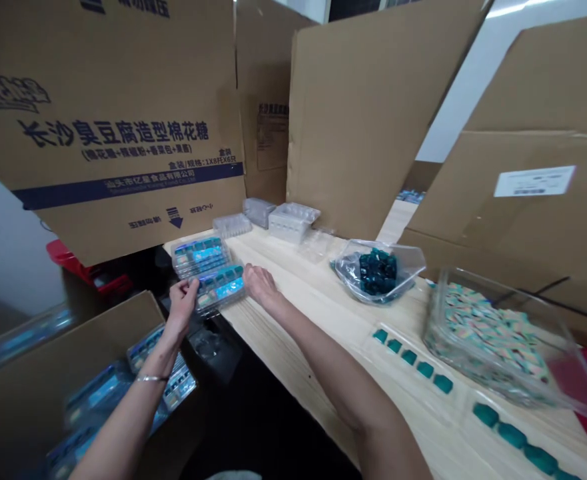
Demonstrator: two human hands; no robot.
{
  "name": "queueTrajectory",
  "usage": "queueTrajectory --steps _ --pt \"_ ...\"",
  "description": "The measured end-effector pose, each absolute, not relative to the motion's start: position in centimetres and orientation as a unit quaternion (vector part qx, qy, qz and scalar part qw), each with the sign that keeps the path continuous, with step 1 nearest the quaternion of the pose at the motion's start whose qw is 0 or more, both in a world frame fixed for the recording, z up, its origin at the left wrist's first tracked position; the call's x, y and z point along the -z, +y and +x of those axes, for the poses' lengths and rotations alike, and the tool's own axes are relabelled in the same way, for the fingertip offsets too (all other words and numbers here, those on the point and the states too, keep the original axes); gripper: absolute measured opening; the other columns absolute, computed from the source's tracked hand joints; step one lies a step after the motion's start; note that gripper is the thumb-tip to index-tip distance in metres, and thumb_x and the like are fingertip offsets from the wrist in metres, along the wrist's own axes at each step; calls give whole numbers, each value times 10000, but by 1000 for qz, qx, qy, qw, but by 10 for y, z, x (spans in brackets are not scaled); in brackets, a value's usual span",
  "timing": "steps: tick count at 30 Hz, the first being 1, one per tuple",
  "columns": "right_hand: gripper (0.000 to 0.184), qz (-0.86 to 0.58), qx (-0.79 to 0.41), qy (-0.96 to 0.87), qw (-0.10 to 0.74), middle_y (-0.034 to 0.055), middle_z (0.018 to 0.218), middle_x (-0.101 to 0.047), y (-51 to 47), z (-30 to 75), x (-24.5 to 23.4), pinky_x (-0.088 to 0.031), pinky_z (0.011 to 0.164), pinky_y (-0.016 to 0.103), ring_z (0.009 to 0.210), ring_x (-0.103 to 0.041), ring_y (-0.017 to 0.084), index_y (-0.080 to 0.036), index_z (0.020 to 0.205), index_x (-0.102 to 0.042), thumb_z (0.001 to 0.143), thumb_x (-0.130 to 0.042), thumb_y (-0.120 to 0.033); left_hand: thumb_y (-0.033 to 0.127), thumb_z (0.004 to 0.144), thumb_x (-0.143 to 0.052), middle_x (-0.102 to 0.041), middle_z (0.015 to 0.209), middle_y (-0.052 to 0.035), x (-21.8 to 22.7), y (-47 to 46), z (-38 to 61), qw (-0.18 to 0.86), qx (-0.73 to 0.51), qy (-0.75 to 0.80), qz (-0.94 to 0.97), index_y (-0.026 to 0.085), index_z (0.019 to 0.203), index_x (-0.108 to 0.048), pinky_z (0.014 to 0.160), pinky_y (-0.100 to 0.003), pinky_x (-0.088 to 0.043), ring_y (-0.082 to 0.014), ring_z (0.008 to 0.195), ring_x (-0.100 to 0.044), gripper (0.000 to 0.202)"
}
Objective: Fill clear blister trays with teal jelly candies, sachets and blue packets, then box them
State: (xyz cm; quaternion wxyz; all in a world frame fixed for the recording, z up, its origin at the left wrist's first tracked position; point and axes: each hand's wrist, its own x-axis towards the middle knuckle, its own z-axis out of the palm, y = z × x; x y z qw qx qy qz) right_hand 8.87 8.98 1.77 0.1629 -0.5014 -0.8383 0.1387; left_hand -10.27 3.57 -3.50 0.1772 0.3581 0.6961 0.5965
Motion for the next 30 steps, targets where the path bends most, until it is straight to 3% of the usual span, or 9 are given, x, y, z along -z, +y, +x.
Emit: queueTrajectory --steps 4,7,11,15,16,19,24,30 --pt "275 -532 -105 -834 101 71 904 -680 89 81 -21 -378 651 257 813 -630 182 -179 1025 -557 960 -307 -274 552 717 -566 -484 831 -30 33 37 -99 165 -594 712 337 116 956 -541 824 -432 -449 -222 850 -516 498" --pt "335 -547 -101 -822 121 68 981 -670 87 96 -27 -407 727 271 898 -626 186 -199 1124 -509 983 -252 -361 545 756 -524 -484 830 -35 19 22 -101 143 -590 713 352 116 956 -544 851 -446 -430 -235 864 -512 473" --pt "353 -596 -66 -789 135 96 1093 -634 82 144 -32 -417 799 294 996 -600 202 -175 1168 -504 981 -264 -354 472 799 -543 -512 1040 -104 -5 5 -80 -26 -586 677 444 146 1136 -524 939 -423 -381 -267 1009 -494 469" --pt "284 -585 -44 -809 39 123 1067 -630 61 186 -30 -426 759 291 962 -610 212 -146 1024 -600 948 -341 -235 329 882 -469 -636 987 -108 -26 48 2 74 -446 535 713 190 1064 -617 914 -373 -410 -249 956 -576 273" --pt "287 -575 -40 -817 27 123 1053 -633 52 193 -30 -429 741 290 944 -616 213 -147 1002 -611 947 -342 -234 288 909 -416 -649 1021 -118 -29 69 29 81 -368 523 765 183 1060 -629 928 -370 -406 -247 992 -578 281" --pt "304 -535 -41 -844 7 111 1019 -644 17 213 -32 -427 700 279 907 -625 206 -156 953 -627 952 -341 -258 240 916 -421 -645 1073 -154 -35 135 101 84 -307 506 802 124 1063 -638 949 -412 -403 -267 1053 -566 286" --pt "289 -539 -71 -839 24 67 971 -652 -51 265 -27 -417 682 260 864 -627 179 -181 907 -618 954 -337 -227 330 875 -548 -564 1193 -100 -31 204 164 68 -249 479 839 158 1186 -542 839 -434 -501 -215 1008 -582 355" --pt "355 -612 -117 -777 88 61 845 -654 -102 329 -7 -425 660 263 772 -628 169 -191 811 -618 964 -300 -221 330 875 -548 -562 1196 -100 -23 221 174 45 -229 445 865 160 1194 -537 833 -430 -505 -215 1004 -584 361"
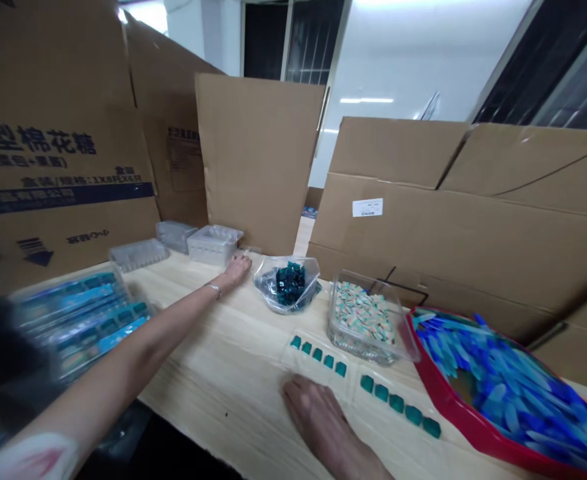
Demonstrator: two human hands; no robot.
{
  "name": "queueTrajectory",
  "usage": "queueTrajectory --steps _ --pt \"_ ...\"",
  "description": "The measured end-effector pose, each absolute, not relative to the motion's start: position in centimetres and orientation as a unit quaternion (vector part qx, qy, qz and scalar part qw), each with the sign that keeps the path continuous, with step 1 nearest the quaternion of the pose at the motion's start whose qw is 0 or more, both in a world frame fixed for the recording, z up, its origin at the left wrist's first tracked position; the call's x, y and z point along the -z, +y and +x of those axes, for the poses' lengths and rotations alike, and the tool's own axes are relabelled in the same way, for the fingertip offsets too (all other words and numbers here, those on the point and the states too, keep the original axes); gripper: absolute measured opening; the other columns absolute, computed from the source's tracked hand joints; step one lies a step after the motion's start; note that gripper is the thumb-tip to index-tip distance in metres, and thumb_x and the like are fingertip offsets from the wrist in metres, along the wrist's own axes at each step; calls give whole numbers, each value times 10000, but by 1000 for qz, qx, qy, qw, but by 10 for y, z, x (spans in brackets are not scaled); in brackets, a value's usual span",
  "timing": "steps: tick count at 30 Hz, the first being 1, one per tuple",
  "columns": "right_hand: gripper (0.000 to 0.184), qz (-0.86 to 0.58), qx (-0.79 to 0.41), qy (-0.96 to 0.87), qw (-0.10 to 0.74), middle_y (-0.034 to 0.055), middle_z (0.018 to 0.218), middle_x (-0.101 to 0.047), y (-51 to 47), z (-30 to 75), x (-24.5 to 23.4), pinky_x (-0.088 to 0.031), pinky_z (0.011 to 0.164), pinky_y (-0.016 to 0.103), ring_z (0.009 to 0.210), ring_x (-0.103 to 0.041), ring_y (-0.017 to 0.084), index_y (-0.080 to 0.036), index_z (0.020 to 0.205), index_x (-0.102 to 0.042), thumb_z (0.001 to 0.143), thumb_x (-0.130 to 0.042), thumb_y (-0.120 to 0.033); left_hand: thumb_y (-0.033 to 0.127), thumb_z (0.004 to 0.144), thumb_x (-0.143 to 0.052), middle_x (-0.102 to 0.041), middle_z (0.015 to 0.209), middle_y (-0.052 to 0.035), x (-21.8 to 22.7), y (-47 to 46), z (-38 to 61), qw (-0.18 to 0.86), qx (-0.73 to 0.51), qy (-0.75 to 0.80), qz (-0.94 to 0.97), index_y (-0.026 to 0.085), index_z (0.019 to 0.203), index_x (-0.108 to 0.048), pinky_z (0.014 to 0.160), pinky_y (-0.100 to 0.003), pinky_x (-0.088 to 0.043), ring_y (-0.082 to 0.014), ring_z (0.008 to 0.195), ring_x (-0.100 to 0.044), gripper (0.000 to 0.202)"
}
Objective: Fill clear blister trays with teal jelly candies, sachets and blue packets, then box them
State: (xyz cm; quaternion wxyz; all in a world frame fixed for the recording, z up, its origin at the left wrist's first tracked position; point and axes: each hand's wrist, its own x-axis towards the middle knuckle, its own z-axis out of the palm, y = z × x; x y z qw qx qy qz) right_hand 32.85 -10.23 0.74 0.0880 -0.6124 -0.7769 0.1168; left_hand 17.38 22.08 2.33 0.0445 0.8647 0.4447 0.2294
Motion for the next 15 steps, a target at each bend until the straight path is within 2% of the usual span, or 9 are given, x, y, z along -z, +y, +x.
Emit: queueTrajectory --steps 4,6,8,9,11,13,15 --pt "348 -620 -121 -757 169 84 877 -671 -110 352 -8 -476 704 310 832 -644 205 -212 886 -649 956 -314 -278 260 888 -516 -603 1110 -143 -45 216 160 31 -246 441 862 104 1061 -607 916 -465 -428 -257 1071 -539 251" --pt "301 -620 -114 -736 246 95 951 -683 -109 360 -14 -502 743 345 876 -648 223 -227 968 -655 936 -373 -328 221 903 -459 -613 1069 -191 -62 202 147 22 -268 440 857 71 1001 -626 959 -477 -363 -297 1121 -483 245" --pt "289 -631 -127 -684 343 104 1000 -681 -106 363 -22 -527 727 372 839 -653 228 -227 1054 -638 894 -461 -390 256 913 -435 -605 1098 -185 -76 175 133 18 -291 423 858 83 1051 -612 972 -455 -337 -296 1133 -454 283" --pt "335 -636 -152 -645 395 111 1014 -676 -105 363 -26 -540 684 375 794 -654 224 -219 1110 -612 867 -505 -423 286 914 -436 -609 1106 -151 -81 156 127 21 -301 397 867 119 1074 -608 979 -423 -333 -274 1127 -454 288" --pt "521 -627 -238 -557 490 126 1060 -656 -104 357 -35 -548 598 359 741 -652 211 -203 1256 -500 816 -568 -473 319 906 -447 -623 1085 -121 -84 112 120 60 -346 280 893 165 1074 -620 994 -423 -311 -267 1109 -459 286" --pt "690 -588 -332 -475 564 141 1149 -621 -104 346 -42 -546 571 330 768 -660 202 -205 1368 -342 794 -589 -496 310 903 -448 -635 1084 -106 -78 65 119 116 -318 198 920 210 1044 -647 1018 -454 -276 -277 1125 -458 264" --pt "729 -554 -394 -410 608 144 1189 -606 -105 336 -44 -521 528 278 754 -662 180 -215 1387 -269 795 -592 -493 288 908 -433 -655 1053 -91 -65 25 123 165 -254 130 944 245 1025 -664 1042 -465 -263 -268 1107 -492 263"
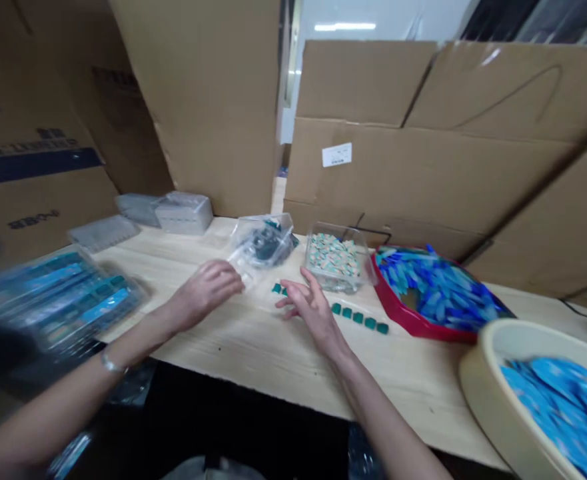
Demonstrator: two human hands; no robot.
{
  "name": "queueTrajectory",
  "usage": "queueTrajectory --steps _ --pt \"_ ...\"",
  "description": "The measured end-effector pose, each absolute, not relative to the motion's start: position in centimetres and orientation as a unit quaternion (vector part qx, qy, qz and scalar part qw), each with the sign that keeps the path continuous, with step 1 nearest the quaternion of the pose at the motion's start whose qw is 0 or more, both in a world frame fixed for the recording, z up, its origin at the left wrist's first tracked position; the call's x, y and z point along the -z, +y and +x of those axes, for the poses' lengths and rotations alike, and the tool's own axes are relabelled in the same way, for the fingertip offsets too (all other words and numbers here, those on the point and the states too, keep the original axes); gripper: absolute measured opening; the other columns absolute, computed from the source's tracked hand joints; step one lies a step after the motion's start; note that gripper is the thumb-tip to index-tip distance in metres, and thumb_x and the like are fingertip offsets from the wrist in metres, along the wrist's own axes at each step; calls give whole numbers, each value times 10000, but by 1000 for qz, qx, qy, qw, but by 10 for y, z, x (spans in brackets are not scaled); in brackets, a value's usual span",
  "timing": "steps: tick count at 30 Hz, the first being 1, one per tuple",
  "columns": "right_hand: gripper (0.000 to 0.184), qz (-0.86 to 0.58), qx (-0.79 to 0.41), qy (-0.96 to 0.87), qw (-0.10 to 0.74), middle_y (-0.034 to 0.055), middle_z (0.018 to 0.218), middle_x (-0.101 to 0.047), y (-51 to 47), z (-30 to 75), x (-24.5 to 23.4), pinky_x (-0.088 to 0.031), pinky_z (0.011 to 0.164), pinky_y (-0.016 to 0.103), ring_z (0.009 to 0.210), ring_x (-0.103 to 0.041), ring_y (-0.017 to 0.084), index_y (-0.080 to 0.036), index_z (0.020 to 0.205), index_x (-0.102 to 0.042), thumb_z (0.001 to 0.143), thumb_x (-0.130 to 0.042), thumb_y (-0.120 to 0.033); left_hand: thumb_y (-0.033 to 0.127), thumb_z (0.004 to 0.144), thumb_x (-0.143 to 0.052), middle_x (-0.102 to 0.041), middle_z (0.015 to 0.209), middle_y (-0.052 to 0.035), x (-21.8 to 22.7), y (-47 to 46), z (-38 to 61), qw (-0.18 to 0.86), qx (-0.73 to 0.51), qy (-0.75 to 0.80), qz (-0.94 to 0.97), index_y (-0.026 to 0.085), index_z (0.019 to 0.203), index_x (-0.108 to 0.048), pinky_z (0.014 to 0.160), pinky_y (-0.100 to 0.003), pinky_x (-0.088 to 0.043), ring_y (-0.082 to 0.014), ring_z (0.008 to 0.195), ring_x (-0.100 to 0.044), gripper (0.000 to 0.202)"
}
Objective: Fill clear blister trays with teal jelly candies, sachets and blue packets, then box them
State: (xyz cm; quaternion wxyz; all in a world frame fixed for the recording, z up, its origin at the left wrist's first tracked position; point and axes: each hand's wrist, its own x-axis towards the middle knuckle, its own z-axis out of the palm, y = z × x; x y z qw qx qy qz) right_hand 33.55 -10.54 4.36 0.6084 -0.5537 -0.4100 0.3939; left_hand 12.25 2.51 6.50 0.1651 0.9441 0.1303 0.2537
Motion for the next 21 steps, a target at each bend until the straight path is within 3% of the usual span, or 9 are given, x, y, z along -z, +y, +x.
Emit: queueTrajectory --steps 3,5,8,10,12,15,19,21 --pt "637 -532 -421 -335 654 111 1061 -666 -114 326 -35 -426 425 203 566 -601 108 -191 1297 -346 787 -613 -465 268 897 -457 -667 1044 -81 -40 -11 128 257 -208 73 941 272 1031 -673 1092 -491 -218 -257 1120 -518 254" --pt "568 -524 -414 -293 684 77 957 -691 -124 323 -25 -421 432 198 516 -567 90 -180 1218 -399 774 -631 -449 285 849 -555 -612 1183 -90 -23 -23 131 321 -272 105 901 273 1091 -648 1121 -505 -169 -268 1236 -445 259" --pt "537 -515 -410 -239 713 55 894 -699 -144 315 -10 -446 463 208 536 -583 101 -187 1179 -416 765 -639 -447 350 765 -672 -332 1471 -98 -2 -36 137 499 -394 210 743 302 1307 -453 1101 -524 -248 -294 1360 -299 587" --pt "524 -512 -416 -216 720 54 894 -699 -156 306 -3 -446 460 204 535 -587 99 -191 1165 -424 764 -643 -448 396 794 -635 -223 1522 -101 5 -47 143 665 -380 240 597 349 1375 -296 1028 -525 -370 -297 1327 -373 674" --pt "501 -514 -422 -209 717 51 904 -694 -166 300 1 -459 472 207 542 -597 99 -195 1150 -436 774 -630 -464 377 822 -610 -346 1464 -119 6 -56 153 784 -316 236 480 342 1349 -289 960 -511 -446 -281 1208 -522 618" --pt "469 -553 -412 -239 684 43 893 -683 -178 309 3 -463 455 214 508 -591 96 -193 1108 -468 790 -588 -516 263 767 -691 -606 1212 -113 -4 -56 171 828 -272 257 417 264 1242 -397 852 -454 -528 -256 993 -660 558" --pt "379 -662 -255 -300 638 -6 661 -618 -192 364 -6 -383 388 189 403 -471 65 -166 856 -538 786 -574 -537 184 713 -735 -683 1063 -100 -26 -29 197 809 -256 282 449 207 1136 -476 737 -372 -573 -232 861 -699 497" --pt "339 -690 -164 -330 623 -9 625 -589 -196 398 -17 -396 420 198 453 -482 83 -164 833 -565 790 -580 -499 193 733 -718 -687 1059 -112 -31 -12 211 820 -218 248 468 181 1077 -511 739 -345 -572 -227 865 -699 402"
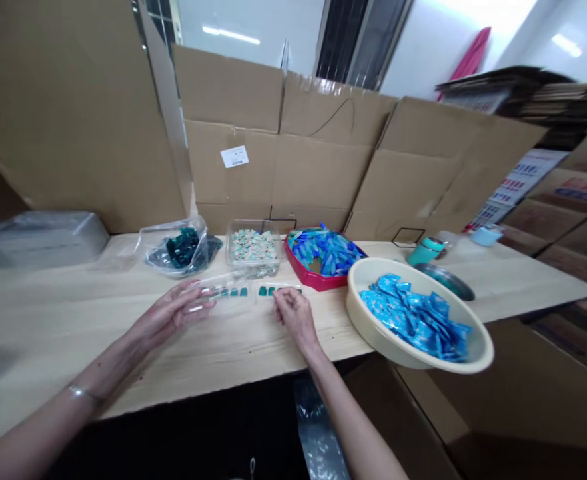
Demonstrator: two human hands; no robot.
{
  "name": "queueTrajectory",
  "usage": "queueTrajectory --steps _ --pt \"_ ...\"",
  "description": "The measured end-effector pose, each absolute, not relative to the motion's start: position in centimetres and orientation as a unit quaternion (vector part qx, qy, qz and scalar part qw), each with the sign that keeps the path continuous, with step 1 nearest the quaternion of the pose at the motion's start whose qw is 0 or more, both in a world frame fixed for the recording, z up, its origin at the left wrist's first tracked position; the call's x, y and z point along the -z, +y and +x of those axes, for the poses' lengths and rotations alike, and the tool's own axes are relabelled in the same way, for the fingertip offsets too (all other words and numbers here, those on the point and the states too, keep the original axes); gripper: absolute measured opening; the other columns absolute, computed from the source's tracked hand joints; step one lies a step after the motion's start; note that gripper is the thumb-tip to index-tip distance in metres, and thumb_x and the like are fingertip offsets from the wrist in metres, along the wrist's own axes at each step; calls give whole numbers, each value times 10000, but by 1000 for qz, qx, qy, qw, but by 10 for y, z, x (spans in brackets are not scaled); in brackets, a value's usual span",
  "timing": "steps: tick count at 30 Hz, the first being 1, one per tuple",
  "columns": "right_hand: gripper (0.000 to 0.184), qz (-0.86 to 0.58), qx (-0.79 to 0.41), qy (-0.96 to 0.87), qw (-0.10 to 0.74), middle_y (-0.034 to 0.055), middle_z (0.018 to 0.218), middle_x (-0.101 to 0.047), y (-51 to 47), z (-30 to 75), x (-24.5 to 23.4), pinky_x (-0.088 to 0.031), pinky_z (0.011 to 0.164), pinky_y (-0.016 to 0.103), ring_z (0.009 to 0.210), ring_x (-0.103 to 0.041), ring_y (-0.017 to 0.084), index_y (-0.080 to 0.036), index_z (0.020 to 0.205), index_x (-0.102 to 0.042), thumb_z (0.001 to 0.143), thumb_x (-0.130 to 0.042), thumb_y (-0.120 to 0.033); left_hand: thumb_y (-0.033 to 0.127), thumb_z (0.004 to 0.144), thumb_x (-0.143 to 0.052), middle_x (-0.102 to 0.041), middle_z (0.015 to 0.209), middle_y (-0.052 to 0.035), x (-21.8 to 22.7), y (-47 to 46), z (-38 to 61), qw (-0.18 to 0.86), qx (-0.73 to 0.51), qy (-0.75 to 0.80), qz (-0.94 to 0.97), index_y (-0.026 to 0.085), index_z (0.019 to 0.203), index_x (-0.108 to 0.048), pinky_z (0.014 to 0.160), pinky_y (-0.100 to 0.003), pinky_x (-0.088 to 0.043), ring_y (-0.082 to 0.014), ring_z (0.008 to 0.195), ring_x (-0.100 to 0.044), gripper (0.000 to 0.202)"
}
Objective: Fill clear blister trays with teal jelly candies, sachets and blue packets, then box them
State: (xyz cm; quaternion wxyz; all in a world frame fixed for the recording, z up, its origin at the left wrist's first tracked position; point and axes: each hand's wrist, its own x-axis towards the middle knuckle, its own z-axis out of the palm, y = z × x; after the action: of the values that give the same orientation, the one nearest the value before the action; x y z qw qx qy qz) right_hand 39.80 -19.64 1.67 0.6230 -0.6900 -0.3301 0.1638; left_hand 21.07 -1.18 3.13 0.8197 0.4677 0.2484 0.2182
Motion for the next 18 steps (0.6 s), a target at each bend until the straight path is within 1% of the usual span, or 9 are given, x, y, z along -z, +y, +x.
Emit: queueTrajectory --steps 1,3,4,6,10,13,15,16,18 --pt "317 -699 -118 -347 613 7 672 -608 -197 414 -23 -427 464 210 515 -518 101 -163 870 -588 787 -589 -468 204 747 -706 -691 1045 -113 -32 -4 217 825 -203 233 473 172 1048 -524 731 -328 -571 -221 858 -700 352" --pt "281 -718 -34 -389 577 48 839 -654 -193 443 -35 -486 609 252 691 -585 139 -165 936 -627 781 -599 -398 231 771 -686 -701 1008 -108 -27 6 229 829 -187 218 480 167 1010 -535 690 -291 -568 -207 831 -703 290" --pt "258 -728 -5 -411 549 61 908 -665 -188 455 -40 -493 683 272 765 -599 153 -166 938 -645 785 -591 -366 240 778 -680 -703 999 -104 -22 10 234 829 -187 215 482 170 1009 -534 667 -273 -564 -202 823 -704 283" --pt "212 -751 18 -450 484 68 931 -687 -171 476 -50 -480 763 293 813 -615 167 -160 897 -677 796 -566 -309 249 784 -675 -703 1001 -99 -11 13 240 828 -193 213 481 175 1027 -527 631 -248 -553 -197 815 -706 294" --pt "219 -777 32 -523 349 67 888 -715 -121 502 -62 -459 770 273 835 -642 180 -147 902 -705 816 -510 -199 273 792 -670 -692 1046 -107 6 15 239 830 -191 220 476 184 1088 -499 631 -264 -547 -211 823 -705 353" --pt "246 -811 33 -548 200 78 943 -720 -80 511 -67 -440 787 233 916 -644 181 -148 925 -716 825 -491 -154 281 784 -680 -683 1076 -113 8 17 236 827 -191 230 477 190 1099 -480 650 -288 -548 -226 842 -702 385" --pt "241 -848 24 -520 99 116 984 -713 -57 513 -69 -437 797 227 964 -640 199 -132 935 -720 831 -505 -167 275 779 -685 -680 1085 -117 6 18 235 826 -198 230 475 190 1097 -475 654 -292 -548 -231 848 -701 391" --pt "239 -862 19 -502 63 145 1004 -706 -46 514 -69 -440 802 235 986 -637 216 -117 943 -718 833 -517 -181 273 780 -684 -678 1092 -118 6 19 235 826 -200 230 474 191 1099 -472 655 -292 -547 -232 852 -700 392" --pt "249 -881 13 -471 28 202 1043 -683 -28 515 -66 -453 807 264 1020 -628 256 -83 968 -710 823 -554 -212 278 787 -677 -673 1105 -119 7 20 236 827 -198 232 472 192 1100 -471 652 -289 -546 -232 855 -699 384"
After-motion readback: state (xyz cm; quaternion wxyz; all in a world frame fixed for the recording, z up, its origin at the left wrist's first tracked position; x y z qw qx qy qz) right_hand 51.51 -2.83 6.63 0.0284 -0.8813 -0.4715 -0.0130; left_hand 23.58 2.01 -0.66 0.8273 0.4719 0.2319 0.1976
